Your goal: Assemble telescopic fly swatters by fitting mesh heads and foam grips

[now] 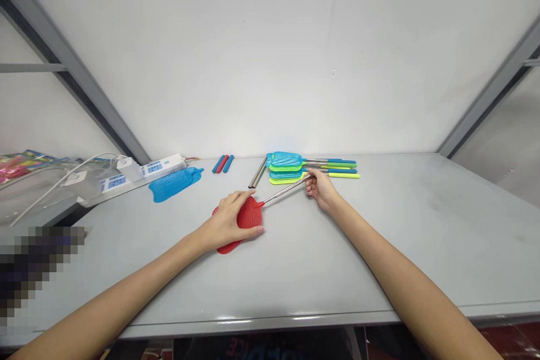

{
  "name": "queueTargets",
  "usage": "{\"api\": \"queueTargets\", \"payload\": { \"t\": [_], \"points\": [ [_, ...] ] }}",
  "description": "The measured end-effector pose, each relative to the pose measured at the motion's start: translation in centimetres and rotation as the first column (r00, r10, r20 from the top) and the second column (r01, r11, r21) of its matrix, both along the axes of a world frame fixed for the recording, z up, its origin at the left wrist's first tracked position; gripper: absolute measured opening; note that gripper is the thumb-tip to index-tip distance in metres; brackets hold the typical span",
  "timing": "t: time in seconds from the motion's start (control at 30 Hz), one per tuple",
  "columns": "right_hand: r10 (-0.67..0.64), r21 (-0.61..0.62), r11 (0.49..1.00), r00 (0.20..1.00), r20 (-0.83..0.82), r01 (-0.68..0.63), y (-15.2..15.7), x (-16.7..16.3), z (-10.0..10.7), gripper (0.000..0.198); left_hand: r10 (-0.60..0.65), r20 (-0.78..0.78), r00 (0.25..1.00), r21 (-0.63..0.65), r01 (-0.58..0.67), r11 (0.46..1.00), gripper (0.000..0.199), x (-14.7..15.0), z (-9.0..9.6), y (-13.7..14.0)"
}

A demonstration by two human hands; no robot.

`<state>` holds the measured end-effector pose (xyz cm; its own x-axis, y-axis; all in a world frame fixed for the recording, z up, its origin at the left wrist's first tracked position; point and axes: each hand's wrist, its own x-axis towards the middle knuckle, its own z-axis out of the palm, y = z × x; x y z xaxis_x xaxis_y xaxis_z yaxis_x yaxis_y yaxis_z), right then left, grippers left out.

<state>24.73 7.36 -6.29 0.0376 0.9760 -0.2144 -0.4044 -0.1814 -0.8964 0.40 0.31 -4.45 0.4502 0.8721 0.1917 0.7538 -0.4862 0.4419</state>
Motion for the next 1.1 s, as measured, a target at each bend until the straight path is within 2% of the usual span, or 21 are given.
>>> {"api": "queueTargets", "payload": {
  "t": [0.17,0.43,0.77,1.1],
  "points": [
    [0.000,0.057,0.998,1.000,0.030,-0.002,0.0,-0.1,-0.2,0.019,-0.029,0.049,0.998,0.000,0.029,1.000,0.072,0.0,-0.1,0.0],
    [-0.006,0.253,0.967,0.996,0.094,-0.018,-0.6,-0.3,0.7,0.027,0.013,0.079,0.997,-0.011,-0.013,1.000,0.072,-0.1,-0.3,0.2],
    [-0.001,0.306,0.952,0.998,0.055,-0.016,-0.2,-0.1,0.2,0.027,0.029,0.159,0.987,-0.019,-0.027,0.999,0.072,0.0,-0.2,-0.2],
    [0.051,0.332,0.942,0.999,0.017,-0.054,-0.8,-0.4,1.0,0.026,0.050,0.167,0.985,-0.060,-0.040,0.997,0.074,-0.3,-0.1,-0.1]
  ]
}}
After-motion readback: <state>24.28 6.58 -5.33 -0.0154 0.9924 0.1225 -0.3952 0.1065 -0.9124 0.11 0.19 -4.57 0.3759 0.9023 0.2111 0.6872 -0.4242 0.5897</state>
